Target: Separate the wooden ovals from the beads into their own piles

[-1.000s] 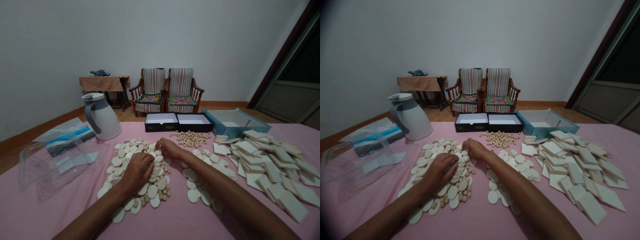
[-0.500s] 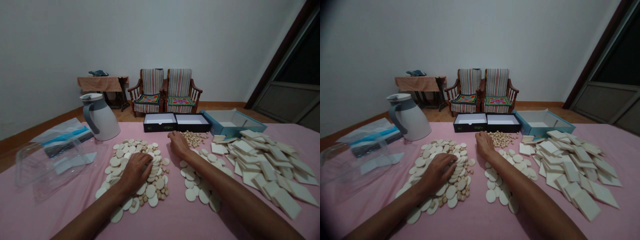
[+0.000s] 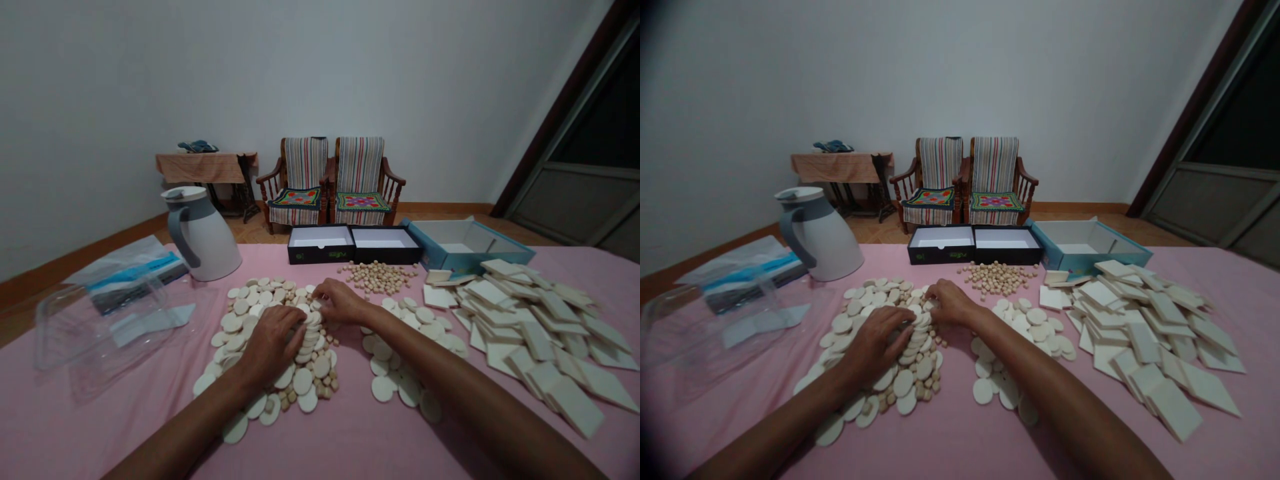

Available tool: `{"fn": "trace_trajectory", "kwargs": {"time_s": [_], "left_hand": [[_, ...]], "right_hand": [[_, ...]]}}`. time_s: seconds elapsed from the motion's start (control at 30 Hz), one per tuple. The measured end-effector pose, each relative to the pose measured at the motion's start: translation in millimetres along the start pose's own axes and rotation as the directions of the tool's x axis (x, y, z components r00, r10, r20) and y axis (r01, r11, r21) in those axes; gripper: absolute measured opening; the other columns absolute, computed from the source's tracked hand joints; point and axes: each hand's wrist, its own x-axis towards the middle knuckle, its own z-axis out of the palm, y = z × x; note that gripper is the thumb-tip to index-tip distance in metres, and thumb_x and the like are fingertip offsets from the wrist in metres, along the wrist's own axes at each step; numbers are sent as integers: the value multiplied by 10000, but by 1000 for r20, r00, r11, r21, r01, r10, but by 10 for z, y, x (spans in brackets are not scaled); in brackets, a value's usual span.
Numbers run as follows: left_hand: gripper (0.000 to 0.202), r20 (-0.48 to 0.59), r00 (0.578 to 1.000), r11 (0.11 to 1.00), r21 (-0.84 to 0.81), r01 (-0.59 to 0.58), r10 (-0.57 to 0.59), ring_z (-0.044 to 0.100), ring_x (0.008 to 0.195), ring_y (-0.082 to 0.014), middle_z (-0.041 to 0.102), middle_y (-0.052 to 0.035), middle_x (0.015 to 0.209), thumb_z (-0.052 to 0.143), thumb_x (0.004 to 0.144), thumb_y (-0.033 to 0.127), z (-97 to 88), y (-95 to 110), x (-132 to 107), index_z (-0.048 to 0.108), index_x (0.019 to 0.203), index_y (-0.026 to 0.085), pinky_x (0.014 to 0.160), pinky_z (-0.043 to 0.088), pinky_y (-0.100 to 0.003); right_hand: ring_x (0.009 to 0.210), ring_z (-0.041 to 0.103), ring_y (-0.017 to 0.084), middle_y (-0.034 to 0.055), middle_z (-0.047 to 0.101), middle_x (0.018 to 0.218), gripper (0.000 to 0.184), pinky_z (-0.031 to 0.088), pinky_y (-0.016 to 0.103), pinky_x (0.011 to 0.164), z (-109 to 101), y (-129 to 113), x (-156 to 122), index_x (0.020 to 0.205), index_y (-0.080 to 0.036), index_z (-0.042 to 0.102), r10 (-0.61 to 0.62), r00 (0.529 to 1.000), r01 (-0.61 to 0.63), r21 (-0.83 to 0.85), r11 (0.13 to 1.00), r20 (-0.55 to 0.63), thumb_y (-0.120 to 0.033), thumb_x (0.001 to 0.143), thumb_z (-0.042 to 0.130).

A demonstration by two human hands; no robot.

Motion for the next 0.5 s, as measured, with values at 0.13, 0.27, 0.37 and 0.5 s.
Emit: {"fn": "trace_trajectory", "kwargs": {"time_s": [0.13, 0.27, 0.37, 0.5], "left_hand": [[140, 1, 1000, 1000, -12, -1, 1, 587, 924, -235, 662, -84, 956, 521, 870, 186, 0, 3, 2, 608, 978, 163, 832, 462, -417], [137, 11, 1000, 1000, -15, 5, -4, 590, 914, -234, 665, -83, 945, 515, 873, 191, 10, 3, 2, 607, 970, 164, 826, 465, -414], [147, 12, 1000, 1000, -21, 7, -7, 592, 918, -235, 665, -85, 955, 518, 872, 195, 28, -12, 1, 607, 985, 165, 827, 466, -413], [151, -4, 1000, 1000, -31, 4, -4, 593, 919, -232, 665, -87, 963, 517, 877, 206, 41, -30, 0, 608, 989, 164, 836, 464, -414]], "right_hand": [[861, 553, 172, 78, 617, 944, 294, 432, 286, 805, -434, 39, -267, 953, -120, 644, -4, 1000, 4, -10, 1000, 6, -66, 670, 583], [857, 560, 169, 62, 624, 966, 279, 443, 281, 775, -1035, 164, -740, 955, -156, 633, 60, 965, -62, -1, 998, 257, -93, 694, 557], [934, 565, 188, 62, 619, 1043, 323, 440, 297, 820, -1303, 236, -1000, 1036, -181, 625, 110, 928, -117, -2, 993, 355, -170, 714, 609], [900, 568, 174, 61, 629, 1004, 223, 438, 290, 792, -1128, 203, -963, 996, -181, 633, 106, 961, -116, 26, 993, 255, -211, 781, 580]]}}
